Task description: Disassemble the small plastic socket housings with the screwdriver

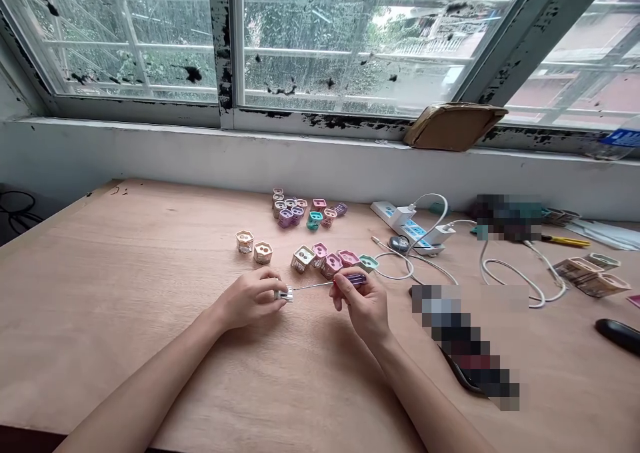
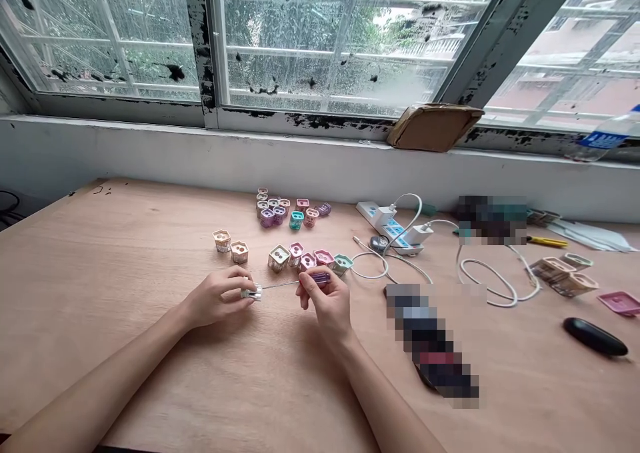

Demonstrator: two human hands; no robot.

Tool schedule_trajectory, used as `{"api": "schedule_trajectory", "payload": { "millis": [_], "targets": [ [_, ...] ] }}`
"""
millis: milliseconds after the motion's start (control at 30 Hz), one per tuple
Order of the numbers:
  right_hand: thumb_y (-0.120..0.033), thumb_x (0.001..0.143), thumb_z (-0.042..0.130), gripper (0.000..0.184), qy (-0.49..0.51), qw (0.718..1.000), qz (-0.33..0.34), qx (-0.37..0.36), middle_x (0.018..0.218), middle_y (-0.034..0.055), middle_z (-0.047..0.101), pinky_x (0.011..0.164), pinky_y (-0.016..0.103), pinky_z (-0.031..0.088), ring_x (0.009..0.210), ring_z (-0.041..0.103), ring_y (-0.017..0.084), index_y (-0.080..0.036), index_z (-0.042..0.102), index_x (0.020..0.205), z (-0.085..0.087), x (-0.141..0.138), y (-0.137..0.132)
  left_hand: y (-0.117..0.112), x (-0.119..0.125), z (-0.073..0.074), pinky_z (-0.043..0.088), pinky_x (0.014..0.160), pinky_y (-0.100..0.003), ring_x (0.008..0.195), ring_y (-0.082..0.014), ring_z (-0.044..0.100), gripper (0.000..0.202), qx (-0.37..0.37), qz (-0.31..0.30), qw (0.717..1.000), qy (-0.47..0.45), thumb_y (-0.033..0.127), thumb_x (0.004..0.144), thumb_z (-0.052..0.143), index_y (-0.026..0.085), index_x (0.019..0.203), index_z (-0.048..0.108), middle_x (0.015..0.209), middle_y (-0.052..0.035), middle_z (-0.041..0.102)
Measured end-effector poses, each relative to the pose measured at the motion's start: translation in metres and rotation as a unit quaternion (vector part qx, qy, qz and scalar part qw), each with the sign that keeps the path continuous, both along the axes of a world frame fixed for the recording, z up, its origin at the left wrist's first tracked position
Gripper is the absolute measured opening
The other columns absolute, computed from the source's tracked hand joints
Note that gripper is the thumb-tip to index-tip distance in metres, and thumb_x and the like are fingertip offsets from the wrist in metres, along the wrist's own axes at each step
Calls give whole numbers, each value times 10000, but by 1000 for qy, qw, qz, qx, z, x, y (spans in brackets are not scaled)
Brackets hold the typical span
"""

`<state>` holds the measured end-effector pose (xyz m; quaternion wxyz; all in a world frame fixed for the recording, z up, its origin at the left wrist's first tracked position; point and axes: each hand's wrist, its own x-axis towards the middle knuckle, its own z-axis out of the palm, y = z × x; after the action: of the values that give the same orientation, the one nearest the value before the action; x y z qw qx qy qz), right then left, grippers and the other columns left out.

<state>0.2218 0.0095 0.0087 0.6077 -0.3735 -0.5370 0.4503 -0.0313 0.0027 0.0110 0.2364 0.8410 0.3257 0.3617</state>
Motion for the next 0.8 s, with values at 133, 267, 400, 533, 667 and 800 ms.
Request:
{"api": "schedule_trajectory", "payload": {
  "millis": [133,267,400,533,667,800],
  "targets": [
    [-471,818,813,331,3,1000,-4,5,564,5,640,370,232,409,406,526,126,-185,646,814,2,0,-1,-1,-1,2,516,819,-280,916,-170,641,113,-11,-1,1000,17,217,928,630,203,1018,696,1042,-71,654],
    [-473,827,802,332,-29,1000,5,9,561,8,638,371,242,411,401,525,130,-187,640,788,4,-2,-4,-3,0,4,500,701,-253,758,-135,607,209,-59,14,997,37,192,894,652,189,1102,642,1000,-49,640],
    [-467,836,796,323,-43,999,18,3,570,6,637,389,237,416,418,536,127,-187,640,802,5,-4,-7,-4,2,6,481,668,-239,672,-109,578,359,-105,39,993,40,157,842,689,190,1186,594,958,-13,650],
    [-467,836,796,320,-51,998,21,-3,585,5,636,396,242,423,432,542,130,-189,638,812,5,-5,-9,-4,2,6,479,688,-243,689,-115,587,380,-105,43,993,42,154,829,690,201,1193,592,921,4,646],
    [-476,837,791,324,-62,998,23,-4,586,5,637,399,242,426,433,544,130,-189,641,813,7,-6,-10,-5,2,6,462,671,-242,677,-115,575,363,-95,37,994,47,159,838,680,197,1188,590,872,15,633],
    [-482,836,788,329,-69,997,20,-3,589,8,639,401,251,430,434,546,136,-190,640,811,6,-7,-10,-6,2,8,451,657,-241,671,-116,567,352,-91,40,994,53,160,840,678,203,1178,591,853,19,630]
  ]
}}
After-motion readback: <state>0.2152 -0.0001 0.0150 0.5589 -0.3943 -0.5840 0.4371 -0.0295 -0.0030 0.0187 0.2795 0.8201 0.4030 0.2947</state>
